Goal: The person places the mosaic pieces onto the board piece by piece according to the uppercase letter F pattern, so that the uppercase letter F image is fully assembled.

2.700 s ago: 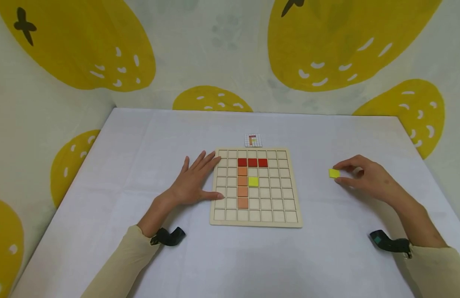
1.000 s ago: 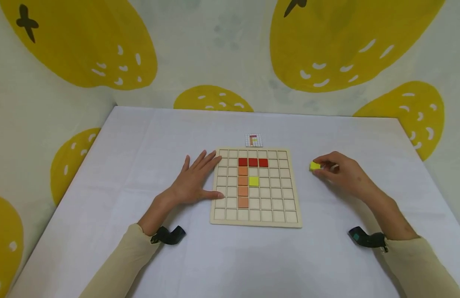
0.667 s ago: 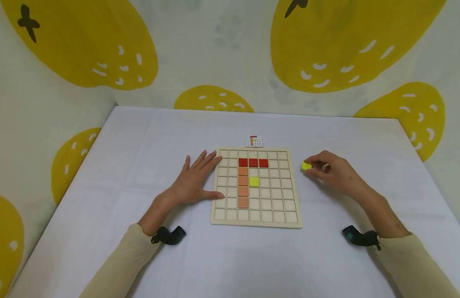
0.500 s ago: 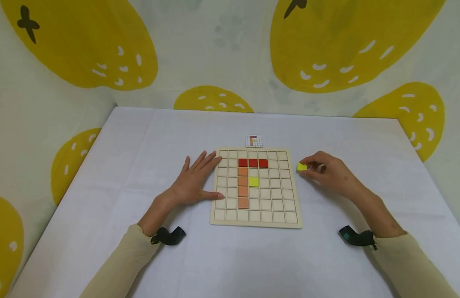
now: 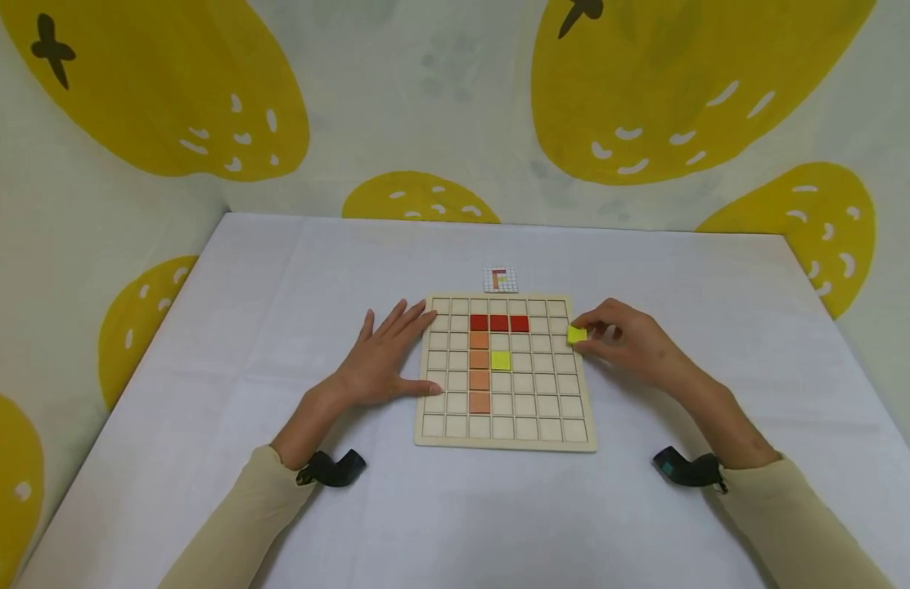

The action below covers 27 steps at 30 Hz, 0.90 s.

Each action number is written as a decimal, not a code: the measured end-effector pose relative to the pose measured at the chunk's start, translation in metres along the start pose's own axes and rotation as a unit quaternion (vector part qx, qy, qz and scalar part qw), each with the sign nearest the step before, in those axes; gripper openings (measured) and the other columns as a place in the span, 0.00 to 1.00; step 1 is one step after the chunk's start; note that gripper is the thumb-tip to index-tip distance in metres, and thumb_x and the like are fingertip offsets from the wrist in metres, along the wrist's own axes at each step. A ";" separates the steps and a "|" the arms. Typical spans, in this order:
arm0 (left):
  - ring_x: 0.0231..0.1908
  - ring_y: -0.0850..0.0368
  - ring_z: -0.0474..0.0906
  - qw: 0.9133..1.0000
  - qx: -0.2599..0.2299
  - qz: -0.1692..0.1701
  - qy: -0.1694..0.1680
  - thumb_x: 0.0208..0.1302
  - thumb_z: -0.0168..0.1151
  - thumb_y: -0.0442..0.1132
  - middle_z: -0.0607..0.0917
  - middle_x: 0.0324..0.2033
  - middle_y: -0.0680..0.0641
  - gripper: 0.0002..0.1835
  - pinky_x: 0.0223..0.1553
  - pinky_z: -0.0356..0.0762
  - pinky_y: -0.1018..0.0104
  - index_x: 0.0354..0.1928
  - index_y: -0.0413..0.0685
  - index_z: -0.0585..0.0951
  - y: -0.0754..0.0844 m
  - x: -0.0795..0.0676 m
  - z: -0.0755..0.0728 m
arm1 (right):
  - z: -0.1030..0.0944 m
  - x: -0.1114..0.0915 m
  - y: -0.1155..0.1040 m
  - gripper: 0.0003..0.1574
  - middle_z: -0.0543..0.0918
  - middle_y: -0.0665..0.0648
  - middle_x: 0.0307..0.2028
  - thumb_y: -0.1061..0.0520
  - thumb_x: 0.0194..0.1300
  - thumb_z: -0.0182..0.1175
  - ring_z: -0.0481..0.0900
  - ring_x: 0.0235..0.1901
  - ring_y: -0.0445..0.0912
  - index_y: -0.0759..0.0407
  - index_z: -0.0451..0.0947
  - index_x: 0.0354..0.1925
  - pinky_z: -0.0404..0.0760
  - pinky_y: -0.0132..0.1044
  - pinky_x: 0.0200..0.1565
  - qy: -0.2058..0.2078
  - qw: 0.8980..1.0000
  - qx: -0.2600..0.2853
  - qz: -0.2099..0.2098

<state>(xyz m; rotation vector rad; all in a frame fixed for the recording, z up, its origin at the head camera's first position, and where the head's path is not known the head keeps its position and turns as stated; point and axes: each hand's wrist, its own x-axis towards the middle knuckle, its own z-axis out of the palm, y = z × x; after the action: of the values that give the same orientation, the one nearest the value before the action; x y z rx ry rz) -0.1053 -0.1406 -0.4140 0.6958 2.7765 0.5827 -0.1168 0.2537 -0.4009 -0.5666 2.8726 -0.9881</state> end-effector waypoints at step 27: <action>0.85 0.44 0.36 1.000 0.003 0.000 0.003 0.56 0.73 0.69 0.48 0.85 0.49 0.62 0.79 0.29 0.27 0.84 0.56 0.52 -0.001 0.000 0.002 | 0.023 0.012 -0.031 0.20 0.84 0.56 0.46 0.55 0.64 0.75 0.76 0.46 0.49 0.56 0.87 0.54 0.76 0.45 0.51 -0.059 0.998 -0.001 0.012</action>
<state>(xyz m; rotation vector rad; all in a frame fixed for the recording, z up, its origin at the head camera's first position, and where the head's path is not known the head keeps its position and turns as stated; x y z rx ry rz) -0.1048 -0.1408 -0.4158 0.6960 2.7851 0.5793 -0.1143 0.2131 -0.3997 -0.5678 2.7706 -0.9172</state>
